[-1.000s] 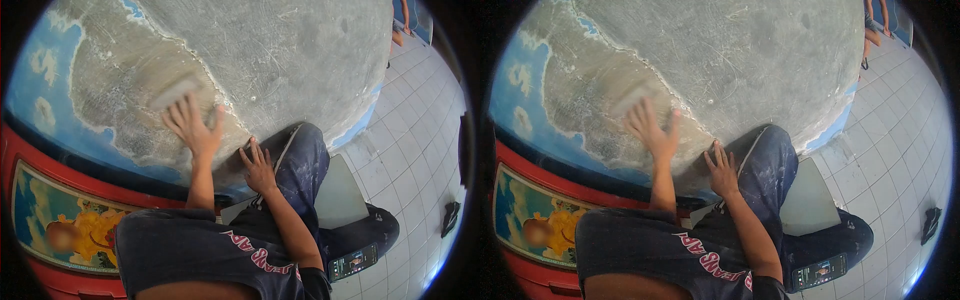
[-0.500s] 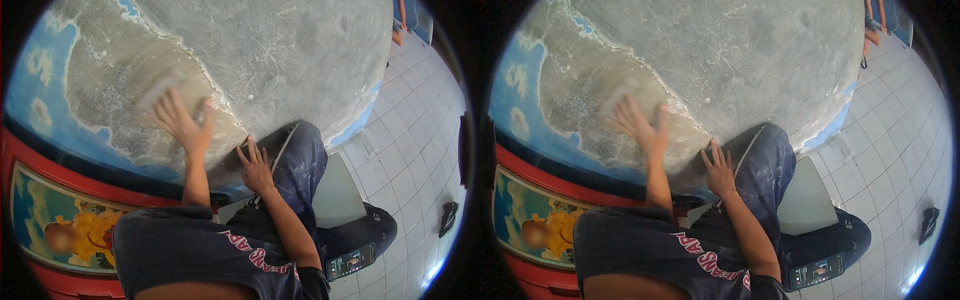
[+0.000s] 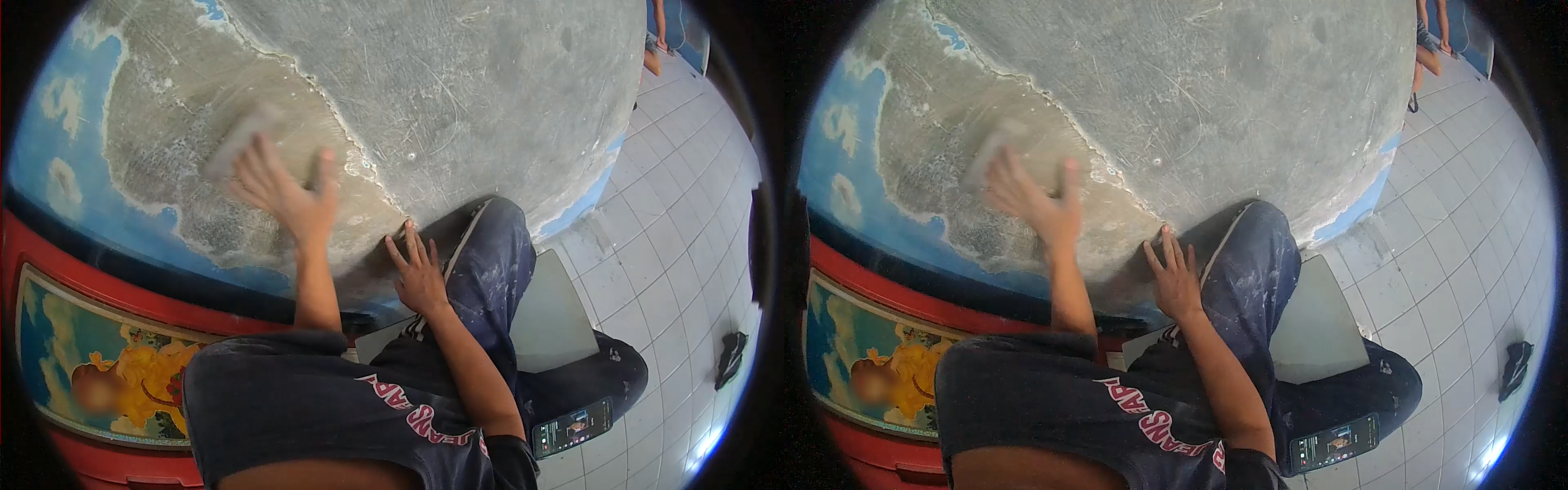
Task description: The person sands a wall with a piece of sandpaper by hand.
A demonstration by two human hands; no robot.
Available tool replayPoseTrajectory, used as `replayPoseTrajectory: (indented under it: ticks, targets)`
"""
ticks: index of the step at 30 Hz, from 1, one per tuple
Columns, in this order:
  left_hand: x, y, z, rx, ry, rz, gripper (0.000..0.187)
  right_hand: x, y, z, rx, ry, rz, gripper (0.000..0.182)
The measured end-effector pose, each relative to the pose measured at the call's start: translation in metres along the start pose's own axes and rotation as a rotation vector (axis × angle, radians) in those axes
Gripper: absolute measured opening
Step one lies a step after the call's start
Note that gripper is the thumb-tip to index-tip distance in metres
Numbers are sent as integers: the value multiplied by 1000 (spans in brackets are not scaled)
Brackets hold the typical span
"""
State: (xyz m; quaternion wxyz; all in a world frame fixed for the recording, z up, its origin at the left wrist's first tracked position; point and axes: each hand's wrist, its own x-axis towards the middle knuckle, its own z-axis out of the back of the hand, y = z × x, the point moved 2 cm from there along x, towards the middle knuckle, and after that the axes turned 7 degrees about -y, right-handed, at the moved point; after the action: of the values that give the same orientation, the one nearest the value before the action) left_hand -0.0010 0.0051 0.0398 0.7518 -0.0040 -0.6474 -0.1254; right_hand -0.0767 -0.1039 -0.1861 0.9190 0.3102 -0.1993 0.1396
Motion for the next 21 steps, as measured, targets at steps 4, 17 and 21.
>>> replayPoseTrajectory:
  ticks: [4,17,21]
  targets:
    - [25,2,0,37,-91,68,93,3,1,4,19,24,-10,100]
    - [16,-5,3,-75,92,178,102,1,1,4,43,13,-13,100]
    - [-3,-18,-8,15,165,96,101,2,-1,3,45,35,-25,99]
